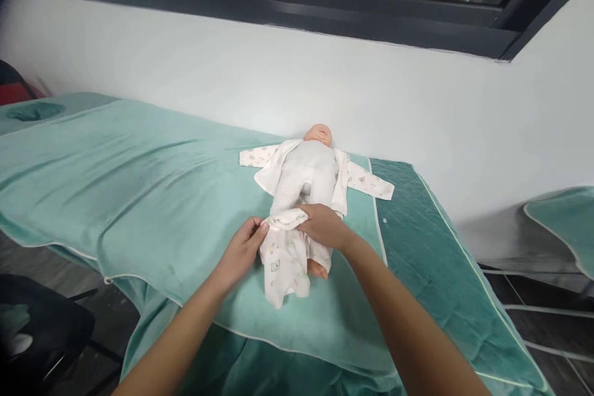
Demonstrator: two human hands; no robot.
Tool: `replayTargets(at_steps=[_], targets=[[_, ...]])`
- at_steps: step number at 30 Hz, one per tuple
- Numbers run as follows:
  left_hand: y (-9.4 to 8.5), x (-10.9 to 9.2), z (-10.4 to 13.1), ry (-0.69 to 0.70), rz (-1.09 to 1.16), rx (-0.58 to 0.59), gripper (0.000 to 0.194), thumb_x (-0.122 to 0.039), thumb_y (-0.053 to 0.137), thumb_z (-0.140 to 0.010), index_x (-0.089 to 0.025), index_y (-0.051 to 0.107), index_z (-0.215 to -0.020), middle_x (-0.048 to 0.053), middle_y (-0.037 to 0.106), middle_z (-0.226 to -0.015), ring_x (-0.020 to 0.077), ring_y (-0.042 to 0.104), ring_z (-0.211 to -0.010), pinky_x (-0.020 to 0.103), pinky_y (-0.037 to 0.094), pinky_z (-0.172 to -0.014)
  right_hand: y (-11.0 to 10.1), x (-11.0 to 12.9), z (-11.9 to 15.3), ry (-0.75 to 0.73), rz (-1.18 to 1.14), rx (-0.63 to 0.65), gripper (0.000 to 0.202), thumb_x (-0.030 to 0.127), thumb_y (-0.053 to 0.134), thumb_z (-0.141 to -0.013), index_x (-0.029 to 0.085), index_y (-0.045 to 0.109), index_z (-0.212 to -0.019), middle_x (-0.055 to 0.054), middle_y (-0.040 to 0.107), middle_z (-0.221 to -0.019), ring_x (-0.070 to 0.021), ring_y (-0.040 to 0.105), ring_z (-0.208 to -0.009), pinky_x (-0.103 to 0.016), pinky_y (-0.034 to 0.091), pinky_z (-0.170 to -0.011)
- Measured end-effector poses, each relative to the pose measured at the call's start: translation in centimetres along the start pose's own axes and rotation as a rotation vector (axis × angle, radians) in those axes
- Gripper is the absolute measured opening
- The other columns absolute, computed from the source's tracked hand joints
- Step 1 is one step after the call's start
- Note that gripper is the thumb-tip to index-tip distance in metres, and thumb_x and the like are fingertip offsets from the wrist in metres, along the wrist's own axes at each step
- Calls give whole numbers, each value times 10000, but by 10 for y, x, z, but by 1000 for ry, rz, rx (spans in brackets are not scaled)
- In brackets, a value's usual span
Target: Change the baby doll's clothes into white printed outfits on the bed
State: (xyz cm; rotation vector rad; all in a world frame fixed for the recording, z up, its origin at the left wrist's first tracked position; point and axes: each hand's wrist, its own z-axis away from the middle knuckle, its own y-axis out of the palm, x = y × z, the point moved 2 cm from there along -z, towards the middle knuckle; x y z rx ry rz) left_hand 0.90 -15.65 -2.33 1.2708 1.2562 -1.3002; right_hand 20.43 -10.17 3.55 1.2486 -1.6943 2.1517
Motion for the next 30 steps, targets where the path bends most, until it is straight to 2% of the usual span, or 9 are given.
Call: replayTargets(at_steps=[5,9,14,19,24,27,30], targets=[[-4,-3,-15,71,-84,-23,340,-512,463,-950,-199,507,-826,-36,479,-738,125,430,-700,248,352,-643,-2,0,2,25,-19,41,184,366,542,-889,216,647,-874,-23,712,-922,-213,631,-868,-278,445,-704],[-7,-7,-42,149,-169,-30,333,-492,439,-962,-199,490,-812,-29,492,-747,132,445,-717,256,357,-657,-4,0,1,57,6,46,242,437,542,-897,235,673,-918,-28,725,-946,-229,644,-871,-292,451,-707],[-8,-10,-85,278,-311,-18,285,-437,415,-978,-198,497,-846,-13,540,-796,142,494,-767,269,381,-720,-3,-1,-7,84,81,-48,235,445,531,-894,238,636,-850,-33,723,-909,-223,639,-807,-297,438,-683],[-3,-10,-114,369,-490,-10,284,-426,387,-989,-205,511,-862,10,579,-837,166,517,-802,290,381,-752,-3,-7,-17,154,82,-163,222,371,479,-904,237,521,-732,-24,665,-693,-188,604,-624,-283,414,-595],[1,-7,-118,415,-582,-18,309,-438,358,-1002,-206,533,-898,31,598,-899,178,531,-839,297,377,-757,-2,-11,-23,270,-71,-212,166,336,447,-909,237,538,-811,-18,684,-698,-189,638,-583,-291,442,-608],[0,-6,-111,417,-584,-32,305,-423,351,-1008,-204,534,-900,36,596,-899,178,532,-833,301,380,-755,-1,-10,-23,306,-88,-231,128,301,460,-892,234,555,-839,-25,704,-735,-193,656,-613,-297,451,-630],[-1,-7,-99,419,-571,-41,283,-399,354,-1009,-206,535,-909,38,595,-917,177,543,-857,299,390,-774,-2,-9,-20,297,-105,-187,154,365,520,-878,231,595,-885,-24,719,-776,-207,665,-680,-300,460,-652]])
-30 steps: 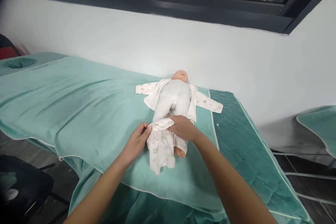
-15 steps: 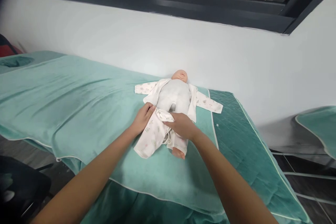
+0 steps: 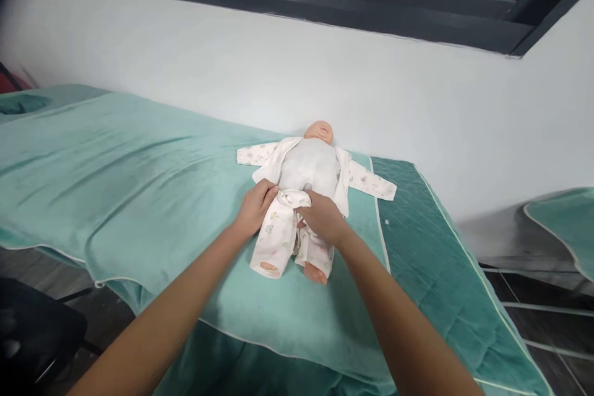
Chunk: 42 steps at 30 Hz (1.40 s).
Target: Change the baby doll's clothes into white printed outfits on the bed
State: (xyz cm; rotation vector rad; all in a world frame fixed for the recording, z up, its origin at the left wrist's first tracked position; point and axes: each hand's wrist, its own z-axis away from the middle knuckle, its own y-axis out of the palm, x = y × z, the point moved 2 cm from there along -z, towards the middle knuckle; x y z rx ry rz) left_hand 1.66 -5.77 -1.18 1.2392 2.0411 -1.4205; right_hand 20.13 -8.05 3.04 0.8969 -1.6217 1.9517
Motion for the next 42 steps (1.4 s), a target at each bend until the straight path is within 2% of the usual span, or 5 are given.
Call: replayTargets(at_steps=[8,15,20,32,42], targets=[[-18,-9,47,-212,132,-197,244,-420,444,-968,-205,555,-934,35,623,-922,171,557,-844,287,407,-762,-11,9,12,-191,-7,288,383,470,758,-718,238,696,-1017,-2,730,-1021,-234,655,-924,-291,473,-740],[-22,-15,90,-217,-27,3,278,-470,485,-944,-216,581,-886,12,652,-808,187,550,-764,321,364,-762,-8,5,8,-221,104,232,220,405,662,-794,234,695,-928,-4,732,-950,-228,656,-885,-297,460,-722],[-14,-15,88,-124,-243,106,312,-433,364,-1003,-218,575,-922,24,669,-803,200,591,-746,344,368,-807,-7,5,6,-216,102,145,160,371,609,-820,236,669,-880,-5,734,-937,-214,650,-836,-295,443,-702],[-8,-18,58,-124,-731,-18,230,-310,351,-1015,-205,555,-999,70,671,-899,225,641,-792,330,371,-661,-1,-2,8,-119,-59,-9,148,381,542,-878,242,576,-838,12,702,-682,-198,658,-702,-286,425,-659],[-11,-13,67,-23,-298,-101,120,-221,455,-948,-210,539,-1031,39,651,-956,189,608,-845,313,429,-731,3,-5,12,-34,-115,-45,135,369,625,-820,244,582,-845,29,678,-723,-187,629,-734,-276,418,-647]])
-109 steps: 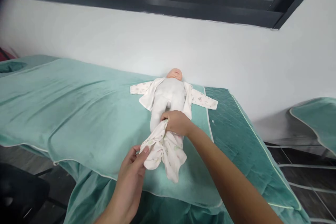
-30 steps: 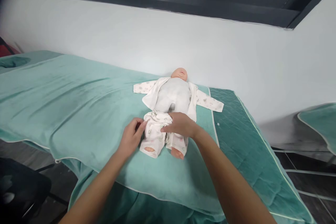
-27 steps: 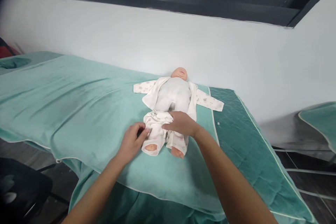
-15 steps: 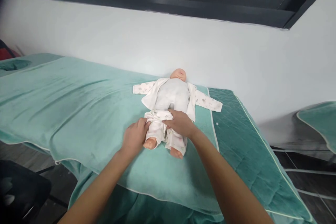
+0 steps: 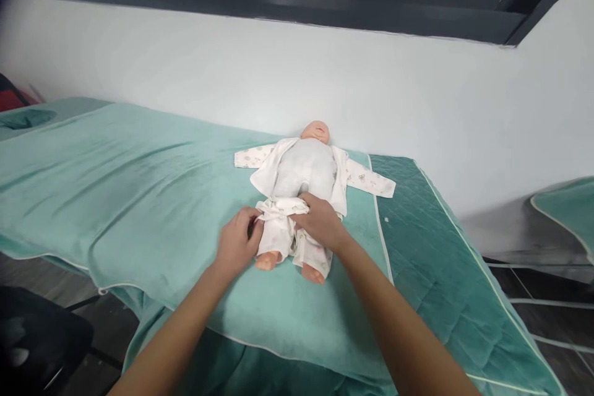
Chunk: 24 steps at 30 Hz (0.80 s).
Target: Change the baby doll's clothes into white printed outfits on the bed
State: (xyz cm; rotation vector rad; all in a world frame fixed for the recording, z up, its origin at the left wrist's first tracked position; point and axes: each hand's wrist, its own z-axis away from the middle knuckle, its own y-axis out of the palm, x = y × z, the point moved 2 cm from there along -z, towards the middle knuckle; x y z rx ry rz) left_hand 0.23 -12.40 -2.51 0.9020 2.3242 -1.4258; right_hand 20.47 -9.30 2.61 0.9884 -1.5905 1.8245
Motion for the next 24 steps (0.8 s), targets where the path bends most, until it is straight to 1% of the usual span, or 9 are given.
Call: replayTargets(at_steps=[3,5,6,8,11,14,17,21,24], targets=[[-7,2,-1,31,291,-39,135,-198,488,-923,-207,561,-1036,43,630,-1019,172,590,-929,305,455,-822,-7,0,5,-104,-113,97,322,456,720,-775,249,607,-994,12,676,-949,-192,612,-871,-277,443,-718],[-11,4,-5,-2,430,-72,138,-249,486,-946,-205,595,-1017,44,628,-1016,166,586,-944,302,458,-845,-12,0,7,-183,-189,164,349,484,693,-812,246,611,-1053,-4,652,-1018,-192,591,-920,-281,445,-759],[-12,6,-8,-40,478,-88,162,-283,479,-959,-205,613,-1004,43,631,-1011,166,588,-946,300,458,-844,-15,0,8,-216,-205,164,314,485,651,-851,241,620,-1047,-9,643,-1003,-186,582,-915,-283,439,-771],[-13,10,-16,-138,542,-108,214,-342,476,-969,-208,640,-993,42,644,-1011,169,596,-955,299,458,-841,-21,0,9,-270,-187,92,260,468,558,-920,227,641,-970,-16,618,-949,-176,561,-885,-288,421,-783],[-10,12,-34,-215,606,-69,235,-382,518,-945,-212,670,-1002,41,661,-1044,181,608,-981,302,461,-850,-25,-2,9,-272,-125,-1,289,461,506,-949,216,641,-874,-14,594,-887,-166,535,-837,-291,397,-761],[-7,8,-56,-171,632,69,213,-361,563,-914,-219,700,-993,37,672,-1046,187,613,-983,306,459,-860,-29,-8,6,-167,-103,-35,331,488,468,-958,220,645,-877,-3,599,-840,-162,513,-797,-286,376,-697],[-10,3,-74,-58,632,293,206,-345,582,-892,-231,722,-991,43,658,-1048,192,606,-983,315,461,-871,-37,-16,4,-75,-69,-56,314,486,500,-939,221,647,-860,11,589,-784,-145,481,-728,-275,345,-634],[-22,2,-87,58,585,556,218,-357,604,-866,-260,708,-1031,48,587,-1125,203,563,-1068,328,451,-929,-49,-20,4,-8,-98,140,278,485,569,-899,219,648,-884,11,593,-775,-133,470,-682,-267,336,-598],[-26,2,-93,64,523,665,225,-369,632,-843,-263,673,-1036,33,559,-1116,194,542,-1045,320,447,-914,-56,-15,5,-23,-110,284,234,454,621,-873,221,632,-891,14,575,-788,-131,468,-705,-265,345,-615]])
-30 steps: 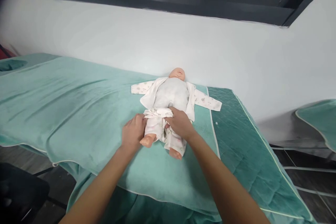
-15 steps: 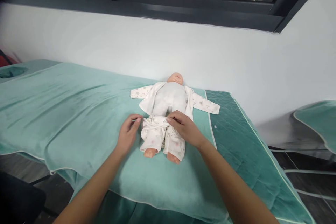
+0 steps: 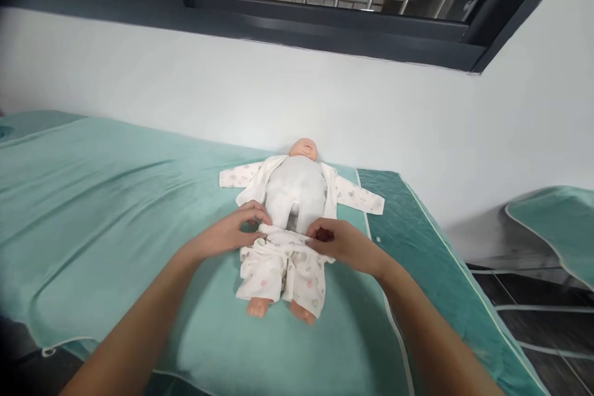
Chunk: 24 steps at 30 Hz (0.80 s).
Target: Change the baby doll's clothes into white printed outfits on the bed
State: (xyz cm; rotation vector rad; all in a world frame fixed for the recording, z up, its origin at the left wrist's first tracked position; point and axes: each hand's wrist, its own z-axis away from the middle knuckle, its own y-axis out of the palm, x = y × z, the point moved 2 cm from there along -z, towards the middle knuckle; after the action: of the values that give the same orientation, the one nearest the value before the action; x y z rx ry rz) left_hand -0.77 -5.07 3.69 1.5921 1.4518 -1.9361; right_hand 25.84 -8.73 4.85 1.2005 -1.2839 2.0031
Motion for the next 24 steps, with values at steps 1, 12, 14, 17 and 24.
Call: replayTargets(at_steps=[1,12,14,17,24], targets=[[-1,-1,-2,-2,-8,19,226,-377,637,-840,-257,665,-1029,28,559,-1100,188,540,-1024,313,446,-902,-1,2,0,-10,19,27,213,431,644,-859,220,621,-869,19,560,-780,-129,460,-708,-264,343,-620],[6,-3,-24,70,-143,-103,164,-383,642,-838,-221,615,-836,19,588,-945,183,543,-889,291,428,-753,-14,-6,-39,-200,169,-467,197,407,657,-842,228,581,-811,47,436,-654,-129,395,-619,-281,299,-580],[6,0,-27,116,-157,-223,151,-349,599,-871,-216,568,-807,36,588,-1004,194,534,-964,304,432,-808,-13,-11,-45,-240,203,-562,189,406,653,-843,230,589,-818,42,442,-657,-137,404,-620,-289,315,-597],[3,9,-40,125,-138,-412,151,-333,532,-916,-212,522,-826,46,600,-1035,182,545,-942,302,430,-805,-9,-19,-50,-233,206,-615,183,407,627,-858,230,590,-827,35,447,-662,-143,408,-618,-293,327,-605],[-10,37,-78,36,-189,-636,171,-381,526,-919,-220,501,-868,-13,582,-784,156,519,-707,287,385,-690,-31,-15,-57,-169,256,-573,162,397,611,-861,237,593,-847,33,498,-690,-137,401,-612,-291,334,-623]])
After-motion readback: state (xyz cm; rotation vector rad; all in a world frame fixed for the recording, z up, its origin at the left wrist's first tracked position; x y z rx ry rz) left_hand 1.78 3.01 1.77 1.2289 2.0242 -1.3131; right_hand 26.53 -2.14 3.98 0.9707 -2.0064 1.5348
